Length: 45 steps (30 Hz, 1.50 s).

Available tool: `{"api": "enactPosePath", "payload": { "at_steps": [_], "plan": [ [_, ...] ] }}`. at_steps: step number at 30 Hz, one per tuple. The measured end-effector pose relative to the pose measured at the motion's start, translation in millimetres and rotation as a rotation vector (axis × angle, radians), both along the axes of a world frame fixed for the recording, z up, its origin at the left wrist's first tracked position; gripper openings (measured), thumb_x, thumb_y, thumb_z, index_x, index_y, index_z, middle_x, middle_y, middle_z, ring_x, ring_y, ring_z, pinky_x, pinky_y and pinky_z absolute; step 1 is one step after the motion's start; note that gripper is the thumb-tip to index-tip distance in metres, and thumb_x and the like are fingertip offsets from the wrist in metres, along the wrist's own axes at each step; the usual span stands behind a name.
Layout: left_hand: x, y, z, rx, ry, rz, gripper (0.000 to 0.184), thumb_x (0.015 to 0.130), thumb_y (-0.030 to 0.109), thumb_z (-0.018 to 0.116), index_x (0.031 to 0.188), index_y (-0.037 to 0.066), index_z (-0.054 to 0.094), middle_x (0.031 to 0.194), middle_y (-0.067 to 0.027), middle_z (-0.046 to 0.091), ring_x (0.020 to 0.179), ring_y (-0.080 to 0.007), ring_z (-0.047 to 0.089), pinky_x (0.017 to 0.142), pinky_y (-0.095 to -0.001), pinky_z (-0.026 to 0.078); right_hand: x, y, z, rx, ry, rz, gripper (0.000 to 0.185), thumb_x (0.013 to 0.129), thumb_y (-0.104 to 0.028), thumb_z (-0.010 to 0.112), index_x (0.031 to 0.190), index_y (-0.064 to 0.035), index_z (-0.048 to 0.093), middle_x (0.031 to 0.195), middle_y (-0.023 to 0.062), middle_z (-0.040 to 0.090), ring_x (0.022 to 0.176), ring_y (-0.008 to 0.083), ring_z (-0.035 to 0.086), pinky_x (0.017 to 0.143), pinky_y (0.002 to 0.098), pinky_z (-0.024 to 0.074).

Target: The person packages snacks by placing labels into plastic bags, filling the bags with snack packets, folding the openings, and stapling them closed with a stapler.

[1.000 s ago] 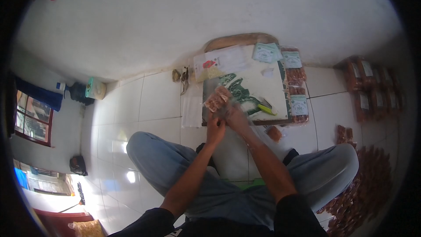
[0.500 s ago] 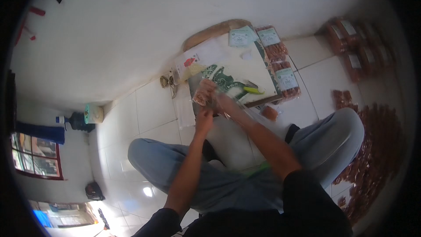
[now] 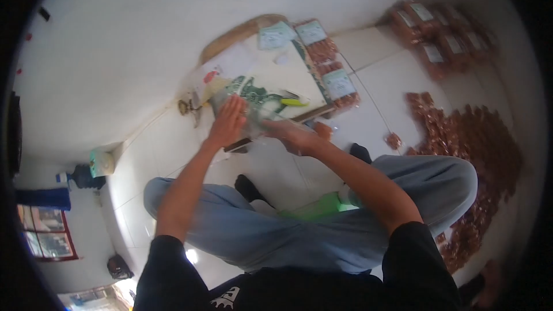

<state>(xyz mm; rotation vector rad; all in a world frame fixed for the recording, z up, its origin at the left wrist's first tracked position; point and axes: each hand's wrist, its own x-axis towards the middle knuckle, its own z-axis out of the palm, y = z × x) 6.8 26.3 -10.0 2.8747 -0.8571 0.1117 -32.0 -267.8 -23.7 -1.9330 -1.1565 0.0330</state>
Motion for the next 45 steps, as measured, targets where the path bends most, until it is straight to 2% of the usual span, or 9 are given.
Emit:
{"api": "enactPosePath", "payload": {
  "at_steps": [6, 9, 16, 18, 22, 24, 28, 39, 45],
  "plan": [
    [17, -1, 24, 0.071, 0.048, -0.101, 0.088, 0.093, 0.06, 0.043, 0.149, -0.003, 0.019, 0.155, -0.0202, 0.022, 0.145, -0.0333, 0.018, 0.117, -0.0438, 0.016, -48, -51, 11, -0.06, 0.047, -0.145, 0.042, 0.091, -0.014, 0.048, 0.133, -0.0071, 0.052, 0.138, 0.0164, 0.05, 0.117, 0.0349, 0.054, 0.098, 0.0422, 0.0443],
    [21, -3, 28, 0.182, 0.107, -0.287, 0.123, 0.069, 0.082, 0.051, 0.149, -0.005, 0.015, 0.156, -0.0201, 0.018, 0.145, -0.0318, 0.015, 0.119, -0.0425, 0.012, -73, -58, -6, 0.343, 0.58, -0.565, 0.04, 0.099, -0.033, 0.049, 0.123, -0.0031, 0.059, 0.117, 0.0199, 0.063, 0.11, 0.0337, 0.058, 0.097, 0.0401, 0.043],
    [22, -11, 21, 0.177, 0.073, -0.232, 0.125, 0.067, 0.082, 0.055, 0.149, -0.003, 0.014, 0.155, -0.0203, 0.02, 0.145, -0.0321, 0.018, 0.119, -0.043, 0.014, -58, -52, 20, 0.094, 0.495, -0.501, 0.021, 0.089, -0.023, 0.068, 0.09, -0.0028, 0.069, 0.086, 0.0128, 0.069, 0.074, 0.0273, 0.066, 0.066, 0.0349, 0.0511],
    [19, -16, 21, 0.132, 0.061, -0.216, 0.125, 0.066, 0.082, 0.056, 0.15, -0.002, 0.015, 0.155, -0.0194, 0.021, 0.144, -0.032, 0.019, 0.119, -0.0436, 0.014, -41, -80, 23, 0.161, 0.075, -0.52, 0.013, 0.088, -0.012, 0.064, 0.08, -0.0022, 0.066, 0.071, 0.0123, 0.062, 0.061, 0.0329, 0.058, 0.056, 0.0363, 0.0479],
    [16, -19, 22, 0.121, 0.058, -0.136, 0.129, 0.062, 0.083, 0.059, 0.15, -0.001, 0.016, 0.155, -0.0184, 0.022, 0.144, -0.0316, 0.019, 0.119, -0.0442, 0.014, -18, -169, -35, -0.06, 0.314, -1.272, 0.022, 0.094, -0.02, 0.059, 0.082, -0.0013, 0.062, 0.069, 0.0157, 0.059, 0.059, 0.0266, 0.053, 0.06, 0.0339, 0.0468],
    [15, -17, 22, 0.101, 0.058, -0.113, 0.13, 0.059, 0.083, 0.059, 0.15, -0.001, 0.017, 0.155, -0.0182, 0.023, 0.144, -0.0315, 0.019, 0.119, -0.0443, 0.014, -24, -229, -50, -0.465, 0.49, -1.483, 0.029, 0.094, -0.033, 0.053, 0.108, -0.0091, 0.063, 0.102, 0.0181, 0.063, 0.1, 0.0357, 0.059, 0.084, 0.0462, 0.047],
    [15, -17, 26, 0.094, 0.064, -0.151, 0.137, 0.052, 0.084, 0.063, 0.149, -0.003, 0.019, 0.153, -0.0186, 0.025, 0.144, -0.0316, 0.019, 0.119, -0.0441, 0.013, -80, -310, -121, -1.096, 0.773, -1.706, 0.064, 0.083, -0.036, 0.062, 0.139, -0.0125, 0.04, 0.131, 0.0264, 0.045, 0.115, 0.0427, 0.051, 0.097, 0.0462, 0.0449],
    [22, -18, 29, 0.136, 0.102, -0.169, 0.132, 0.048, 0.078, 0.07, 0.142, -0.005, 0.03, 0.152, -0.0191, 0.027, 0.143, -0.0329, 0.021, 0.119, -0.0461, 0.015, -86, -319, -140, -0.884, 0.991, -1.662, 0.072, 0.082, -0.028, 0.063, 0.143, -0.0119, 0.027, 0.133, 0.0337, 0.038, 0.121, 0.0454, 0.048, 0.101, 0.0469, 0.0434],
    [20, -22, 36, 0.177, 0.141, -0.123, 0.134, 0.047, 0.078, 0.071, 0.145, -0.002, 0.028, 0.153, -0.0178, 0.024, 0.144, -0.0314, 0.019, 0.119, -0.0441, 0.013, -43, -377, -177, -0.531, 0.481, -1.789, 0.061, 0.085, -0.032, 0.061, 0.138, -0.0095, 0.039, 0.124, 0.0308, 0.051, 0.11, 0.0434, 0.057, 0.086, 0.0496, 0.0534]
  ]
}}
